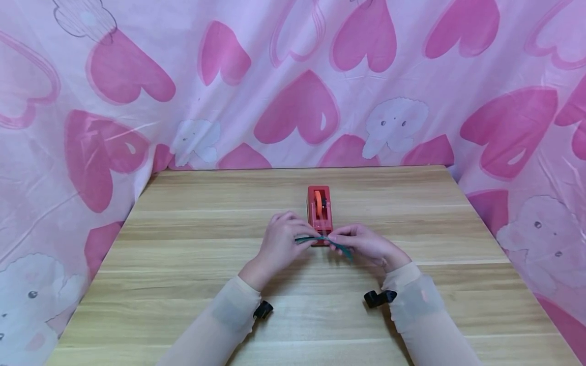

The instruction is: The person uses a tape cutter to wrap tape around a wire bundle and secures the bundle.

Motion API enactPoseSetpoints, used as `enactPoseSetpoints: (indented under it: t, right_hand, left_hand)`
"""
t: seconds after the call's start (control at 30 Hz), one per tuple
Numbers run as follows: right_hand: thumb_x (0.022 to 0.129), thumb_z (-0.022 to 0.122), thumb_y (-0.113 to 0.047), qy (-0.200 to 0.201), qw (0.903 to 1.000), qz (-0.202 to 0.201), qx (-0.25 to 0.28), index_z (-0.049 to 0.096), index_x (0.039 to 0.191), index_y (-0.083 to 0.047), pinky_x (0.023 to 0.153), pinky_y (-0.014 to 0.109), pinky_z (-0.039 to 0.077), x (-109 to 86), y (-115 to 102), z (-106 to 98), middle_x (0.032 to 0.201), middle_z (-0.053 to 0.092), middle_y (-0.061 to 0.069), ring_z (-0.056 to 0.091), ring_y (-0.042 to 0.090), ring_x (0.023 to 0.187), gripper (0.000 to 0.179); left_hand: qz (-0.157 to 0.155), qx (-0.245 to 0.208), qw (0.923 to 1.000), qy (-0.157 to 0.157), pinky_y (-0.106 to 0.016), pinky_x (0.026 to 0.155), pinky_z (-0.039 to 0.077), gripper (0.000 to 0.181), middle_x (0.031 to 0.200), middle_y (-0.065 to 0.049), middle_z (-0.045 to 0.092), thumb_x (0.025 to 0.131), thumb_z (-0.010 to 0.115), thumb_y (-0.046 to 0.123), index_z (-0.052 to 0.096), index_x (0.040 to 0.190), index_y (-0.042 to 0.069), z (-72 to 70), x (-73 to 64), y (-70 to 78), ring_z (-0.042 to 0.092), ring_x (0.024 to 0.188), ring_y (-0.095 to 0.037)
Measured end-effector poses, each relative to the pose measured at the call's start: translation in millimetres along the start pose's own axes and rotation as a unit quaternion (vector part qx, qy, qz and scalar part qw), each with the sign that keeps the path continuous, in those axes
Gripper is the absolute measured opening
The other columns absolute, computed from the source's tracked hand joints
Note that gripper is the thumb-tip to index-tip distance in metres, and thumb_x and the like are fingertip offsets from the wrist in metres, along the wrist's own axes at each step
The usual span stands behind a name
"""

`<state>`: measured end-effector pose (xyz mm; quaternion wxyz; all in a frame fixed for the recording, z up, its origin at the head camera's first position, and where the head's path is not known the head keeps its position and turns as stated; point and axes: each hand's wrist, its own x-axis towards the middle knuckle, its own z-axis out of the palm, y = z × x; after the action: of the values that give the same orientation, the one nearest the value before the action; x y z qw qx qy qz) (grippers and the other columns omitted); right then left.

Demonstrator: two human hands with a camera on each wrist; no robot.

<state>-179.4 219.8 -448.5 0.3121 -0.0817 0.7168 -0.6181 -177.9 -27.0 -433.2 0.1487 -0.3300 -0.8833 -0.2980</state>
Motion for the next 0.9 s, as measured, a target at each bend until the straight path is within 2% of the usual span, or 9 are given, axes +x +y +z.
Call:
enactPoseSetpoints:
  t: [0.13,0.23,0.33,0.47,0.57,0.67,0.8,0.9]
  right_hand:
    - [0.087,0.067,-0.041,0.046,0.9987,0.017,-0.011,0.070,0.111,-0.009,0.075,0.032,0.045,-2.5,1,2,0.101,0.066,0.022,0.057,0.022,0.082,0.040]
    - [0.084,0.070,-0.045,0.074,0.9962,0.022,-0.039,0.072,0.108,-0.015,0.078,0.035,0.045,-4.9,2,5,0.104,0.066,0.023,0.057,0.028,0.088,0.039]
    - [0.082,0.071,-0.047,0.097,0.9921,0.008,-0.079,0.073,0.106,-0.018,0.079,0.036,0.045,-7.7,2,8,0.104,0.068,0.019,0.057,0.033,0.093,0.038]
    - [0.082,0.071,-0.044,0.120,0.9846,-0.019,-0.125,0.074,0.104,-0.019,0.066,0.031,0.045,-10.4,2,14,0.100,0.070,0.013,0.056,0.035,0.088,0.033]
    - [0.084,0.070,-0.041,0.129,0.9791,-0.038,-0.153,0.074,0.101,-0.020,0.064,0.030,0.046,-12.5,1,19,0.097,0.071,0.010,0.057,0.033,0.085,0.027]
    - [0.086,0.069,-0.039,0.130,0.9720,-0.062,-0.186,0.074,0.100,-0.021,0.074,0.033,0.048,-15.2,0,22,0.098,0.072,0.004,0.060,0.026,0.089,0.024]
    - [0.087,0.068,-0.040,0.134,0.9629,-0.087,-0.217,0.074,0.100,-0.022,0.083,0.036,0.048,-16.3,-2,24,0.102,0.070,-0.008,0.060,0.018,0.091,0.023]
    - [0.088,0.067,-0.041,0.136,0.9624,-0.091,-0.217,0.073,0.099,-0.022,0.077,0.034,0.048,-14.9,-2,24,0.098,0.070,-0.006,0.058,0.019,0.085,0.023]
  left_hand:
    - [-0.014,-0.003,0.9997,-0.022,-0.037,0.093,0.037,0.016,0.095,0.018,0.071,0.079,0.079,0.032,0.075,0.094,0.035,2.6,-1.4,0.2,0.054,0.098,-0.005]
    - [-0.027,-0.014,0.9983,-0.049,-0.039,0.093,0.038,0.021,0.098,0.018,0.070,0.078,0.079,0.033,0.074,0.099,0.035,3.6,-3.4,-0.6,0.055,0.098,-0.006]
    - [-0.042,-0.035,0.9951,-0.083,-0.042,0.095,0.038,0.029,0.101,0.018,0.068,0.077,0.080,0.037,0.072,0.105,0.036,4.2,-6.6,-2.9,0.057,0.097,-0.006]
    - [-0.051,-0.055,0.9906,-0.114,-0.044,0.097,0.037,0.037,0.104,0.017,0.066,0.075,0.078,0.047,0.068,0.111,0.039,5.0,-11.2,-7.0,0.059,0.096,-0.006]
    - [-0.056,-0.065,0.9889,-0.122,-0.044,0.098,0.039,0.042,0.109,0.016,0.067,0.077,0.076,0.049,0.066,0.115,0.038,5.6,-12.9,-9.4,0.061,0.100,-0.005]
    - [-0.064,-0.079,0.9869,-0.125,-0.038,0.096,0.044,0.043,0.110,0.016,0.068,0.079,0.075,0.046,0.065,0.119,0.034,5.4,-12.8,-10.3,0.062,0.099,-0.003]
    - [-0.067,-0.089,0.9858,-0.125,-0.029,0.084,0.052,0.043,0.104,0.015,0.070,0.081,0.074,0.043,0.064,0.121,0.030,4.9,-9.2,-10.9,0.064,0.091,-0.002]
    - [-0.064,-0.086,0.9865,-0.124,-0.025,0.078,0.052,0.044,0.097,0.014,0.070,0.081,0.074,0.042,0.063,0.122,0.028,5.1,-5.3,-11.5,0.063,0.084,-0.001]
